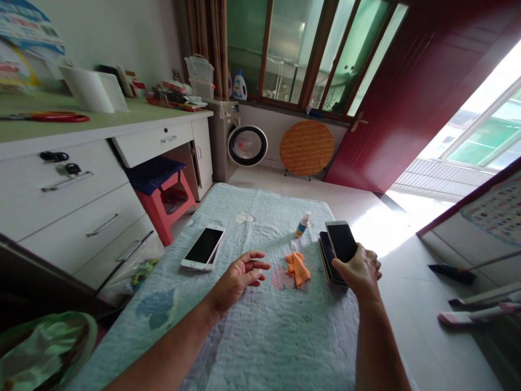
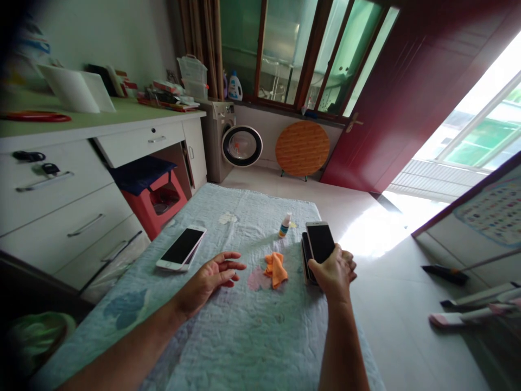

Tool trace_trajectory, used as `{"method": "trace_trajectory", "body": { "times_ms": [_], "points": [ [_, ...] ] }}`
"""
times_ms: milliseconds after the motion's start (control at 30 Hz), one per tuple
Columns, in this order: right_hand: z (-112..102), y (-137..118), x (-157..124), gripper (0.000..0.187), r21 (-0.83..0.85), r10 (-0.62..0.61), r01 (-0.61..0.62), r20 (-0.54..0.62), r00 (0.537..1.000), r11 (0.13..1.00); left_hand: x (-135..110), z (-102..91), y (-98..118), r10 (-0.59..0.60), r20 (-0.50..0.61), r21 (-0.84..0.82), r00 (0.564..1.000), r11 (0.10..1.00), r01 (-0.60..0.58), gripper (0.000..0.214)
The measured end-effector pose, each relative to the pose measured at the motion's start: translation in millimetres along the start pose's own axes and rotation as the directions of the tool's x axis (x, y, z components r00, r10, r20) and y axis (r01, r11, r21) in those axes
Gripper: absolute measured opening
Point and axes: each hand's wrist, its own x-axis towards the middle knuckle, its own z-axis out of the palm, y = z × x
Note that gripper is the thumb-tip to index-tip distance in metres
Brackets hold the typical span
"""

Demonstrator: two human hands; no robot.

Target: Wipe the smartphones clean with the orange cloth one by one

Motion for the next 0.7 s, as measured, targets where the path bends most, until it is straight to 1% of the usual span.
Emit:
{"method": "trace_trajectory", "body": {
  "times_ms": [100,267,433,700],
  "points": [
    [-1.9,1.9,0.4,0.07,-0.093,0.048,-0.037,0.113,0.992,0.995,-0.7,0.7,2.0,-0.013,0.002,0.007,1.0,1.0,0.013,0.045],
    [-1.0,0.1,1.6,0.068,-0.124,0.082,-0.059,0.192,0.978,0.991,-0.7,1.1,3.6,-0.029,0.014,0.014,0.999,0.999,0.029,0.048],
    [3.1,1.4,5.4,0.065,-0.145,0.1,-0.069,0.225,0.969,0.987,-1.1,0.4,2.5,-0.037,0.023,0.014,0.999,0.999,0.036,0.049],
    [3.2,0.1,5.1,0.068,-0.114,0.132,-0.108,0.237,0.962,0.988,-1.2,1.8,5.9,-0.038,0.02,0.018,0.999,0.999,0.038,0.05]
  ]
}}
